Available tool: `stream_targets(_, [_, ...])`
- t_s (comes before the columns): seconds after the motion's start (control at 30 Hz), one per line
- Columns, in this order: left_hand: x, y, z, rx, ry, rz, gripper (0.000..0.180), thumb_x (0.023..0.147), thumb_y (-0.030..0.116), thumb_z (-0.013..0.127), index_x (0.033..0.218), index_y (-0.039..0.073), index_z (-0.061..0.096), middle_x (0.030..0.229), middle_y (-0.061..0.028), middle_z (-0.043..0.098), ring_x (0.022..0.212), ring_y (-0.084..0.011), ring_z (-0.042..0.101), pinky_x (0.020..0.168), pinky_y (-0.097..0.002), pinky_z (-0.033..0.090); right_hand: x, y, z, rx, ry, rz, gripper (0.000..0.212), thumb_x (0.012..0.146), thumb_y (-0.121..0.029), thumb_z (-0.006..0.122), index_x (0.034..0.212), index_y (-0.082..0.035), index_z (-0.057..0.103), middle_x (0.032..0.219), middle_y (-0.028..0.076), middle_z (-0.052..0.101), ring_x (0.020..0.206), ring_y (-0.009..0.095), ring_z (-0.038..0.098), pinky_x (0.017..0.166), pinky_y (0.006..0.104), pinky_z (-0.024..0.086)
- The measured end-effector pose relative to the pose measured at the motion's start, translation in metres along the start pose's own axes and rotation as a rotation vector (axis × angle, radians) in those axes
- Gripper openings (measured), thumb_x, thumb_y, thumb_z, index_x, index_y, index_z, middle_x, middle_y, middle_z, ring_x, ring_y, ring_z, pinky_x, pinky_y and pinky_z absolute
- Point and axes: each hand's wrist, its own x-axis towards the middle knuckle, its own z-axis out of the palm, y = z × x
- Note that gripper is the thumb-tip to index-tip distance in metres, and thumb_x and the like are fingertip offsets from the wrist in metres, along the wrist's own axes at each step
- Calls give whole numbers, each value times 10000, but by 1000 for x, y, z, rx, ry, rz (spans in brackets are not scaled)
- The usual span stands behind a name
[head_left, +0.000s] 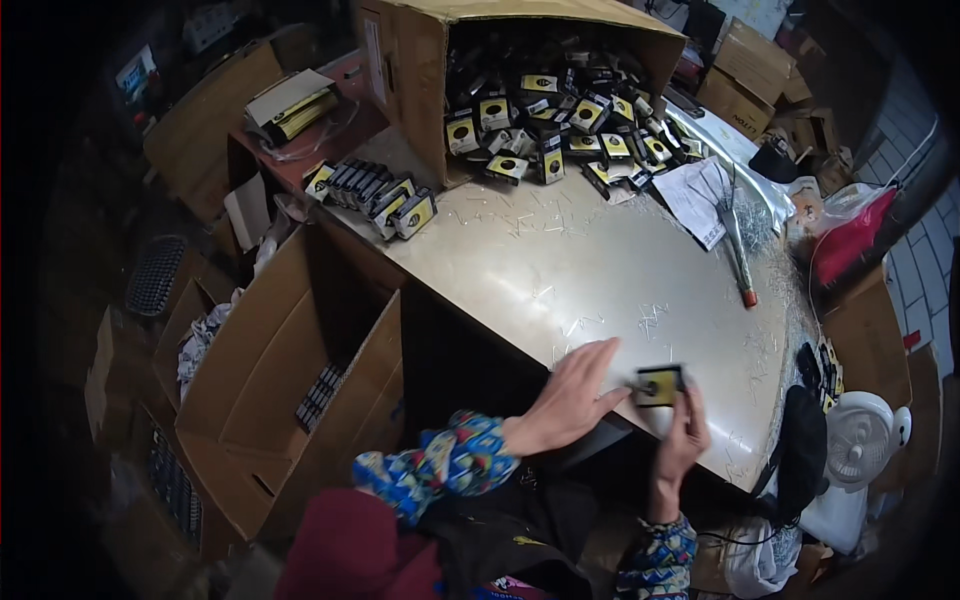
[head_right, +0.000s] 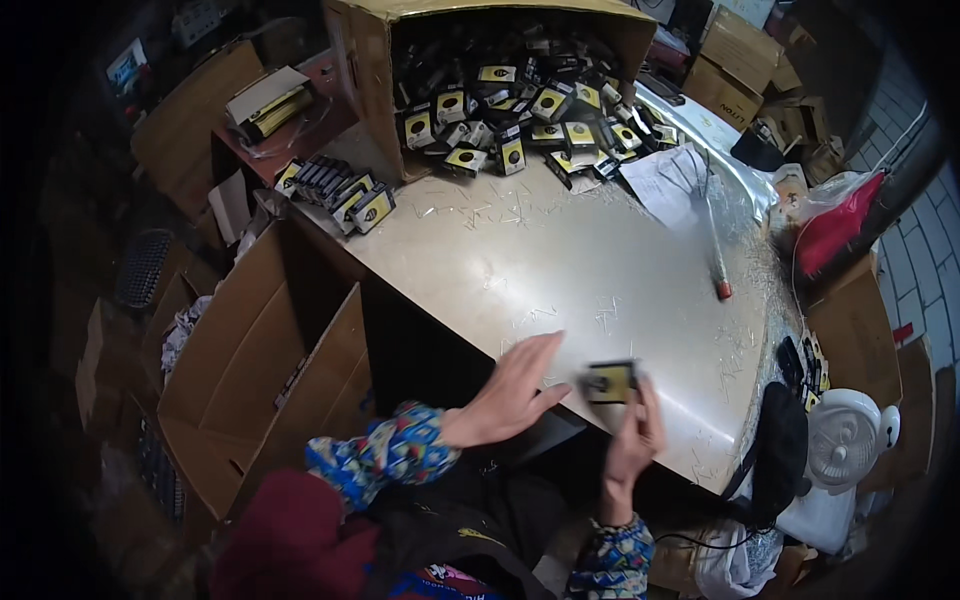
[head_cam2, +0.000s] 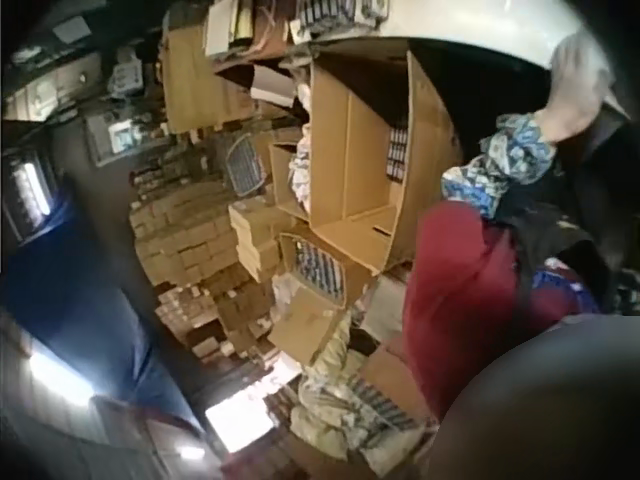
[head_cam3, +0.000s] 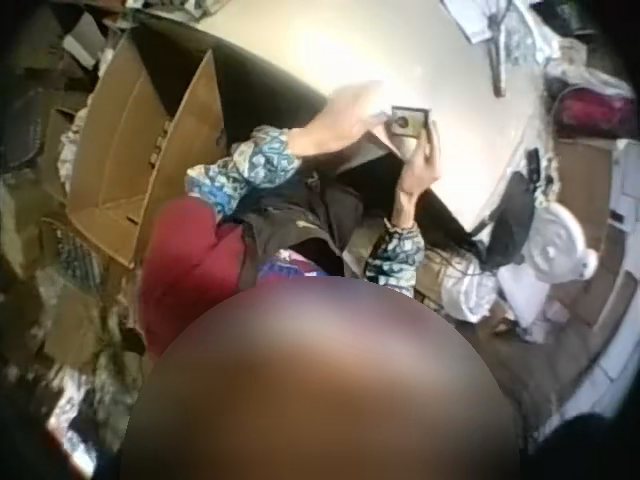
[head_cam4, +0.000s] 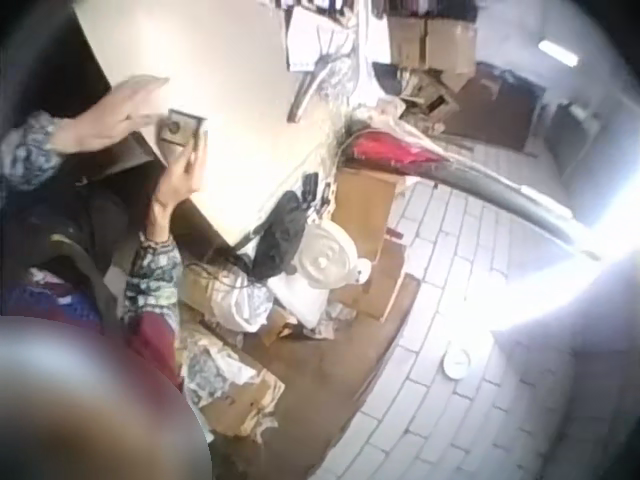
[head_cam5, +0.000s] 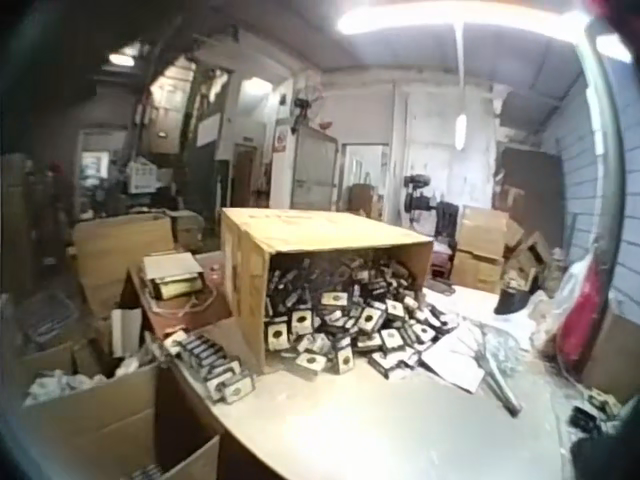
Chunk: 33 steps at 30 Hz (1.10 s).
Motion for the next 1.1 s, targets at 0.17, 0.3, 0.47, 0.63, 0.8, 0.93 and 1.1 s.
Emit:
stream_targets(0.17, [36, -30, -42, 173, 67, 36, 304, 883, 123, 504, 1150, -20, 515, 923, -201, 539, 874, -352, 520, 814, -449, 406, 17, -12, 52, 32, -308, -9, 238, 916, -44, 625, 1142, 24, 656, 1199, 169, 649, 1091, 244, 627, 900, 302, 503])
stream_targets(0.3, [62, -115, -145, 1030, 195, -107, 524, 825, 157, 643, 1293, 14, 456, 1214, -165, 503, 1143, -353, 447, 998, -484, 332, 78, 9, 85, -407, -449, -529, 270, 900, -107, 620, 1156, -29, 648, 1232, 212, 602, 1189, 392, 535, 993, 410, 444])
stream_targets(0.47, [147, -160, -133, 880, -12, 115, 478, 787, 81, 651, 1241, 14, 515, 1186, -156, 532, 1138, -342, 469, 978, -440, 389, 175, 52, 183, -784, -585, -716, 405, 973, -324, 491, 1303, -91, 522, 1387, 190, 480, 1323, 380, 408, 1099, 578, 282])
stream_targets(0.63, [243, -186, -56, 752, -375, 271, 292, 766, 47, 625, 1053, 49, 576, 1012, -123, 576, 1008, -327, 539, 825, -431, 460, 255, 98, 144, -1038, -296, -490, 430, 964, -338, 502, 1210, 14, 525, 1347, 231, 488, 1299, 393, 424, 1099, 542, 294])
stream_targets(0.8, [311, -218, -15, 731, -522, 244, 417, 729, -25, 554, 1138, 56, 540, 1131, -127, 554, 1086, -331, 512, 916, -420, 467, 258, 92, 84, -760, -450, -404, 326, 915, -226, 586, 1160, -13, 555, 1269, 233, 526, 1158, 396, 510, 957, 437, 448])
stream_targets(0.93, [358, -205, -10, 670, -773, 109, 613, 710, 148, 726, 1266, 64, 481, 1225, -172, 524, 1127, -365, 517, 972, -401, 453, 276, 128, 15, -892, -93, -416, 378, 901, -251, 624, 1192, -17, 568, 1283, 239, 516, 1193, 412, 495, 999, 449, 431])
stream_targets(1.1, [346, -193, -17, 731, -872, -112, 791, 644, 484, 785, 1153, -63, 526, 1133, -272, 556, 1059, -385, 585, 917, -388, 500, 243, 95, 69, -655, -615, -494, 510, 939, -311, 591, 1349, -26, 484, 1440, 225, 409, 1340, 387, 387, 1110, 443, 333])
